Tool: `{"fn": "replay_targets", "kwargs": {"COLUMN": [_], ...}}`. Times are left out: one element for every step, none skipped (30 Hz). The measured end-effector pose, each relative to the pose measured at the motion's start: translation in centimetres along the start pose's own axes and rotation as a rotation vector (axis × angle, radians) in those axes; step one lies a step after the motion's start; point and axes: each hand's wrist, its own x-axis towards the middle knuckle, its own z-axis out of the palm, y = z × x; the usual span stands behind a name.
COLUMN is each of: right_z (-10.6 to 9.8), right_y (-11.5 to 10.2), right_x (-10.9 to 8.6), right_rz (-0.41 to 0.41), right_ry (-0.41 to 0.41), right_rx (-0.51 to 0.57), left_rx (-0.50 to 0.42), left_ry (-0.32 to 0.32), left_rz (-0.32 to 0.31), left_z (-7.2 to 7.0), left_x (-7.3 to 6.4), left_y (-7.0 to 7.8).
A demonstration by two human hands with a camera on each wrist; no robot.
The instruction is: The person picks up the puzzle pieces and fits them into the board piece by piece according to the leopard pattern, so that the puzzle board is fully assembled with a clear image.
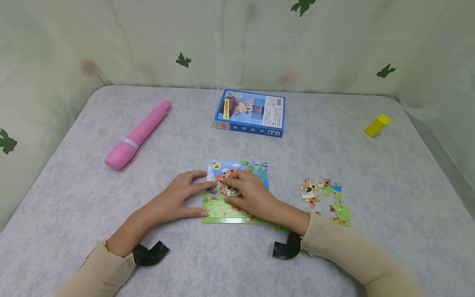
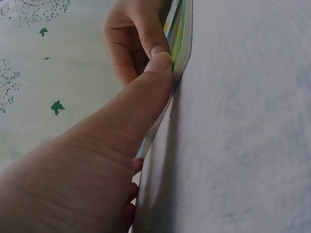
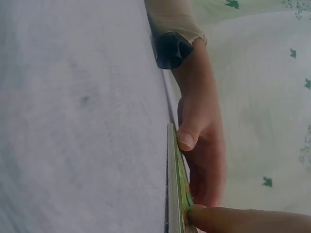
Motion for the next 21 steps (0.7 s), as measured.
{"fn": "replay_targets", "kwargs": {"right_z": [0.1,0.2,0.3,0.4,0.4,0.5,0.5,0.5,0.5,0.6,0.6,0.5,0.5,0.4,0.4,0.3,0.2,0.1,-0.1,-0.3,-0.5], "right_y": [0.0,0.0,0.1,0.1,0.1,0.2,0.2,0.2,0.2,0.3,0.3,0.3,0.2,0.2,0.2,0.2,0.1,0.1,0.1,0.0,0.0], "right_x": [0.1,0.1,0.1,0.1,0.1,0.1,0.1,0.1,0.1,0.0,0.0,0.0,0.0,0.0,0.0,0.0,-0.1,-0.1,-0.1,-0.2,-0.2], "right_rz": [-0.004,-0.003,0.001,0.006,0.012,0.018,0.021,0.029,0.03,0.028,0.024,0.023,0.022,0.023,0.02,0.021,0.029,0.041,0.057,0.078,0.102], "right_ry": [0.008,0.015,0.021,0.026,0.03,0.035,0.038,0.038,0.04,0.042,0.044,0.045,0.045,0.044,0.042,0.034,0.02,0.002,-0.019,-0.042,-0.062], "right_rx": [0.004,0.014,0.024,0.035,0.048,0.056,0.06,0.06,0.055,0.046,0.033,0.015,-0.002,-0.015,-0.028,-0.033,-0.039,-0.037,-0.021,0.0,0.031], "left_rx": [0.003,0.002,0.002,0.0,-0.005,-0.012,-0.016,-0.02,-0.023,-0.025,-0.026,-0.026,-0.025,-0.025,-0.025,-0.025,-0.024,-0.023,-0.022,-0.02,-0.017], "left_ry": [0.003,0.004,0.007,0.007,0.006,0.004,0.002,0.0,-0.002,-0.004,-0.005,-0.005,-0.006,-0.005,-0.005,-0.005,-0.003,-0.001,0.0,0.005,0.008], "left_rz": [0.01,0.015,0.018,0.018,0.013,0.007,0.001,-0.006,-0.012,-0.018,-0.023,-0.026,-0.028,-0.029,-0.029,-0.029,-0.028,-0.025,-0.022,-0.018,-0.011], "left_z": [0.0,0.0,0.0,0.0,0.0,0.0,-0.1,-0.1,-0.1,-0.1,-0.2,-0.2,-0.2,-0.2,-0.2,-0.2,-0.2,-0.2,-0.2,-0.2,-0.2], "left_x": [0.0,0.0,-0.1,-0.1,-0.1,-0.1,-0.1,-0.1,-0.1,-0.1,-0.1,-0.1,-0.1,-0.1,-0.1,-0.1,-0.1,-0.1,-0.1,-0.1,-0.1], "left_y": [0.0,0.0,0.0,0.0,0.1,0.1,0.1,0.2,0.2,0.2,0.3,0.3,0.3,0.3,0.3,0.3,0.3,0.3,0.3,0.3,0.3]}}
